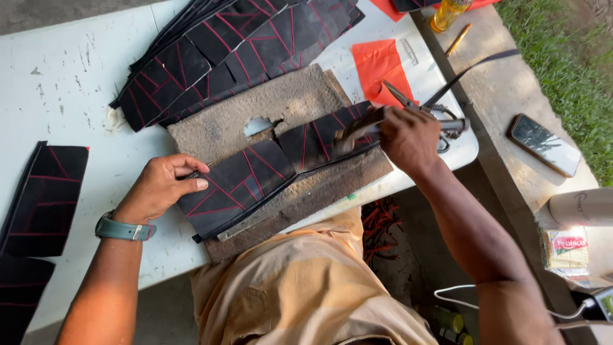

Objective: The person uses a hammer and a metal punch to drive fasteners into black wallets with red stitching on a white table. They repeatedly position each wallet on a worn foam block, strike the punch, and then inspect the zipper before moving to the next wallet.

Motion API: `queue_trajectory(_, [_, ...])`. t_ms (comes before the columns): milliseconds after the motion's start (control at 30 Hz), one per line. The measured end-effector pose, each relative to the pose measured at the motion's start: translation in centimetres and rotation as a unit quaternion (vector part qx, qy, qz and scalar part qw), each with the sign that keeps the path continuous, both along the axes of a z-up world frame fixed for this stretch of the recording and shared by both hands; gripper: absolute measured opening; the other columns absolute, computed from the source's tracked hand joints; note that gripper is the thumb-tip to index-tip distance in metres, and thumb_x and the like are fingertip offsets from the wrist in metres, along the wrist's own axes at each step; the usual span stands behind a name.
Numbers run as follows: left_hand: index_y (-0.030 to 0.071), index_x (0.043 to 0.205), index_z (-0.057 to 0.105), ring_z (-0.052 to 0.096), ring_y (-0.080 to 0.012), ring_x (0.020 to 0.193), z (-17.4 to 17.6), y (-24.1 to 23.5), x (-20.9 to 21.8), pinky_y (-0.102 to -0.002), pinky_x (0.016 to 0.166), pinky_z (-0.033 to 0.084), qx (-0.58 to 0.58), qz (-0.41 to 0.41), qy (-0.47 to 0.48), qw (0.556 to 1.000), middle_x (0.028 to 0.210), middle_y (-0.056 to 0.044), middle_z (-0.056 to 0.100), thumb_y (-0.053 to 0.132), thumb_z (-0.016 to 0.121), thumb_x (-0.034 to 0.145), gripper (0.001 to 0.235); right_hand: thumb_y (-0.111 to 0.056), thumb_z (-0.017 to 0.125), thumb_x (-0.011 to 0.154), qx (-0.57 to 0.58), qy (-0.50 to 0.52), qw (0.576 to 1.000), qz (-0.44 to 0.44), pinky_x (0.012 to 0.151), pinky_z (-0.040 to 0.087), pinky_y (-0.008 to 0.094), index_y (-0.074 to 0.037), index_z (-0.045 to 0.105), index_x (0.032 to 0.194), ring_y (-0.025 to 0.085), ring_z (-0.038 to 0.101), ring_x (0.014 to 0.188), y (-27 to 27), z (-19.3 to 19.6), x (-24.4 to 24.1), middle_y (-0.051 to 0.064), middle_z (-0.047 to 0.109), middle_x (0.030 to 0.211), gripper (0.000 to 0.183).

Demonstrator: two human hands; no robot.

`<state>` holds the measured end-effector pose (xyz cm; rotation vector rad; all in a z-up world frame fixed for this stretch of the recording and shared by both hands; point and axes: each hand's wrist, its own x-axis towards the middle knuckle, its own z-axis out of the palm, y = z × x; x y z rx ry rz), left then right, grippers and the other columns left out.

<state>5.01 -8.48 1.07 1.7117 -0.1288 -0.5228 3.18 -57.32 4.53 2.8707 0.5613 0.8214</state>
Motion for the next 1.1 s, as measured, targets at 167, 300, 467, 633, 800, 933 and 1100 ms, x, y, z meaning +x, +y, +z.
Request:
queue_trajectory(167, [0.002, 0.108, 0.074, 0.072, -0.015, 0.097, -0.2, -0.4, -0.4, -0.03, 0.086, 0.056, 0.089, -0.013, -0.035, 0.995, 0.102, -0.012, 0.08, 0.001, 0.078, 0.081, 0.027, -0.007, 0.07, 0.098, -0.001, 0.0, 0.999, 0.032, 0.056, 0.047, 0.031, -0.015, 0.069, 0.096, 0.016, 0.058, 0.064, -0.4, -1.6, -0.3, 0.0, 0.06, 0.076, 0.008])
queue_trajectory(300, [0.002, 0.106, 0.075, 0.073, -0.0149, 0.097, -0.5, -1.1, 0.3, -0.029, 0.087, 0.057, 0.097, -0.007, -0.022, 0.995, 0.103, -0.01, 0.078, 0.0, 0.079, 0.078, 0.028, -0.015, 0.076, 0.089, 0.064, -0.004, 0.998, -0.018, 0.052, 0.044, 0.037, -0.015, 0.06, 0.07, 0.019, 0.057, 0.057, -1.1, -1.0, 0.0, 0.001, 0.055, 0.068, 0.025])
queue_trajectory(467, [0.002, 0.105, 0.075, 0.071, -0.0129, 0.103, -0.6, -2.1, 1.0, -0.029, 0.089, 0.056, 0.08, -0.035, -0.094, 0.992, 0.101, -0.007, 0.078, 0.002, 0.079, 0.08, 0.025, -0.01, 0.073, 0.086, 0.035, 0.006, 0.997, 0.069, 0.052, 0.044, 0.037, -0.012, 0.071, 0.091, 0.022, 0.056, 0.056, -0.7, -0.1, -0.2, 0.002, 0.056, 0.069, 0.006])
queue_trajectory(633, [0.004, 0.106, 0.074, 0.071, -0.0139, 0.097, -2.0, -3.6, 0.8, -0.029, 0.087, 0.056, 0.06, -0.049, -0.069, 0.995, 0.101, -0.006, 0.078, 0.004, 0.079, 0.081, 0.025, -0.019, 0.076, 0.09, 0.088, -0.004, 0.996, 0.018, 0.056, 0.045, 0.038, -0.015, 0.055, 0.076, 0.023, 0.061, 0.064, -0.1, -0.8, -0.9, 0.003, 0.057, 0.069, 0.025])
queue_trajectory(800, [0.004, 0.104, 0.074, 0.073, -0.0135, 0.099, -1.3, -4.8, 2.3, -0.029, 0.088, 0.058, 0.064, -0.049, -0.062, 0.995, 0.102, -0.008, 0.078, 0.003, 0.079, 0.079, 0.025, -0.011, 0.069, 0.095, -0.005, 0.007, 0.999, 0.044, 0.052, 0.045, 0.034, -0.013, 0.062, 0.092, 0.018, 0.06, 0.061, -0.2, -0.5, 0.7, 0.002, 0.066, 0.082, 0.009])
queue_trajectory(933, [0.004, 0.105, 0.074, 0.071, -0.0161, 0.099, -2.1, -5.0, 1.3, -0.032, 0.087, 0.057, 0.098, -0.048, -0.069, 0.992, 0.103, -0.011, 0.078, 0.002, 0.079, 0.081, 0.024, -0.018, 0.074, 0.096, 0.061, 0.029, 0.998, 0.007, 0.056, 0.046, 0.037, -0.015, 0.058, 0.085, 0.023, 0.061, 0.063, 0.3, -1.6, -0.3, 0.004, 0.057, 0.069, 0.019])
queue_trajectory(1100, [0.004, 0.104, 0.074, 0.071, -0.0158, 0.102, -2.7, -5.3, 1.9, -0.032, 0.089, 0.057, 0.067, -0.048, -0.052, 0.995, 0.104, -0.01, 0.077, 0.002, 0.08, 0.079, 0.026, -0.015, 0.077, 0.093, 0.106, -0.011, 0.992, 0.063, 0.057, 0.045, 0.04, -0.014, 0.059, 0.08, 0.025, 0.062, 0.067, 0.9, -0.6, 0.1, 0.004, 0.062, 0.075, 0.022])
